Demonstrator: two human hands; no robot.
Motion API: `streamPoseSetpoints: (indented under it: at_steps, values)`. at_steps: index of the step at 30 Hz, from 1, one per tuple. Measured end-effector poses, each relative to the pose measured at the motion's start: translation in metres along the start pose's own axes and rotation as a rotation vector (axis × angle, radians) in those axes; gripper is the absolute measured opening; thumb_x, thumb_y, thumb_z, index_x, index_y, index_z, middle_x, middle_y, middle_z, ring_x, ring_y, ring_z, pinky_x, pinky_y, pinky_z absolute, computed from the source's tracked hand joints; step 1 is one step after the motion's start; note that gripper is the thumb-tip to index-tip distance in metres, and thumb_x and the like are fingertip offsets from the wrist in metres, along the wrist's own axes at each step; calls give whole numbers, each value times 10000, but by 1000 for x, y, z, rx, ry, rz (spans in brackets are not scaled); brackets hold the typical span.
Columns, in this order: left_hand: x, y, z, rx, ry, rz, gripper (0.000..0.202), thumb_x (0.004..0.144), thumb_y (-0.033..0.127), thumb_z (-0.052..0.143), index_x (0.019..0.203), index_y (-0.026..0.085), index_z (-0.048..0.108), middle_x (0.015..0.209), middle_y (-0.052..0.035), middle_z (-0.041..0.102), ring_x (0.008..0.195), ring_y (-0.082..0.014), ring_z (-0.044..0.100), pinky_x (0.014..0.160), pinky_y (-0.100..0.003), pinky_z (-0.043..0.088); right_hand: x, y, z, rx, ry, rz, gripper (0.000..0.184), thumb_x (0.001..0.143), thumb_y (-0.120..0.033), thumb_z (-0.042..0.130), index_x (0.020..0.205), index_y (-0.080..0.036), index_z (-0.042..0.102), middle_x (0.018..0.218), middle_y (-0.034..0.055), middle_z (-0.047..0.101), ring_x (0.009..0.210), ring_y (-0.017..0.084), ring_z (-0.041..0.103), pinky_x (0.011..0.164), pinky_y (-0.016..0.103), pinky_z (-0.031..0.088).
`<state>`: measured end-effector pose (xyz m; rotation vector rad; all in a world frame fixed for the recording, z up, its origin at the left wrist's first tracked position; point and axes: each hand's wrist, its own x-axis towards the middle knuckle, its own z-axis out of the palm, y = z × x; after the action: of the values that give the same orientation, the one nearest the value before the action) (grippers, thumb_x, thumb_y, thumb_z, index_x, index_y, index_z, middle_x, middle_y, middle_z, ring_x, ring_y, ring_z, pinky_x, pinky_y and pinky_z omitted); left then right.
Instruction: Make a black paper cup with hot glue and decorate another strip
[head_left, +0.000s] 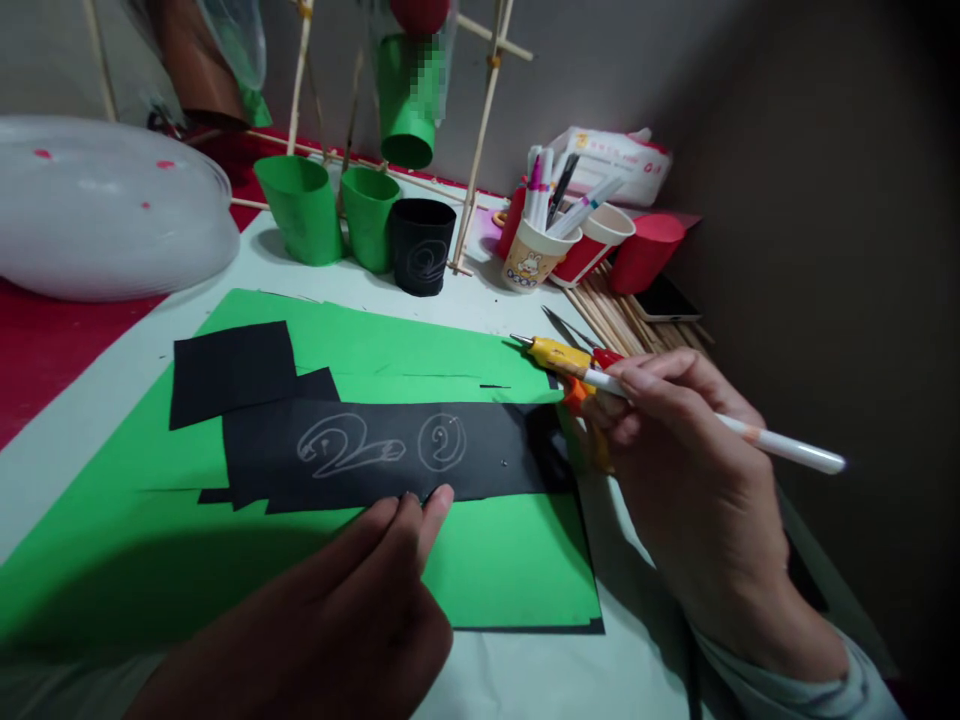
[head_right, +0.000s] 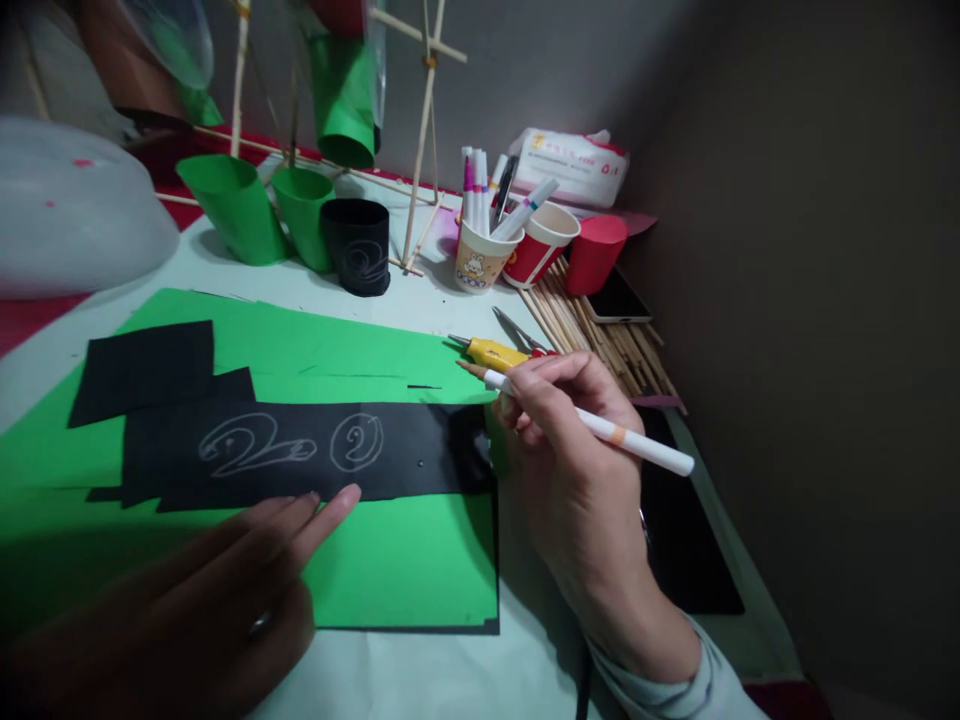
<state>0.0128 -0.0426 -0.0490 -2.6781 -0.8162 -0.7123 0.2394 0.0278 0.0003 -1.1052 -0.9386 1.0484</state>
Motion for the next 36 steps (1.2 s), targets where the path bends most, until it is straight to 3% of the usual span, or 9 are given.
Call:
streamPoseSetpoints:
  at_steps: [7,10,15,19,23,25,30,36]
  values:
    - [0,2,-11,104,-49,-33,271,921,44,378,959,82,644,1175,-216,708,1117,-306,642,1135,-429,309,-5,7,-1,-70,-61,-26,179,810,-163,698,673,-223,601,720,-18,543,618,131,458,594,275,422]
    - [3,0,-17,131,-34,-48,280,959,76,367,894,105,638,1081,-198,740,1042,-309,672,1072,-436,360,-8,15,-5,-105,-112,-38,165,852,-191,699,729,-224,593,805,-15,577,683,139,492,649,288,423]
    - [15,2,-20,162,-32,-54,337,964,55,320,807,151,602,932,-127,775,947,-279,709,986,-430,419,-11,22,-3,-175,-234,32,163,908,-242,679,780,-227,579,776,-29,578,710,140,508,668,277,409]
    - [32,12,-12,206,-75,-2,278,937,75,392,787,153,613,1093,-153,771,995,-276,721,996,-421,406,-11,19,4,-233,-319,70,159,908,-276,693,792,-231,595,814,-26,587,723,133,516,660,262,409]
    - [39,14,-3,152,-120,-53,207,911,112,455,797,154,622,1186,-174,740,1127,-286,689,1048,-406,383,-13,19,3,-199,-372,88,140,921,-304,679,823,-241,601,833,-19,591,764,142,549,706,263,441]
    - [37,13,-1,139,-145,-59,177,902,127,486,786,162,614,1170,-169,747,1127,-280,693,1044,-396,403,-14,20,1,-195,-388,87,120,919,-302,677,836,-245,614,863,-11,601,792,146,566,717,257,459]
    - [28,9,2,197,-159,84,144,894,150,521,762,193,560,1078,-152,779,1031,-273,718,965,-429,472,-18,18,2,-309,-420,59,154,881,-312,692,758,-239,637,819,2,622,729,145,602,607,230,491]
    - [20,14,11,154,-114,9,123,917,184,492,809,179,551,1173,-165,736,1132,-319,657,1055,-484,390,-16,14,13,-458,-371,-15,202,850,-257,676,663,-223,605,742,9,659,655,134,608,571,212,495]
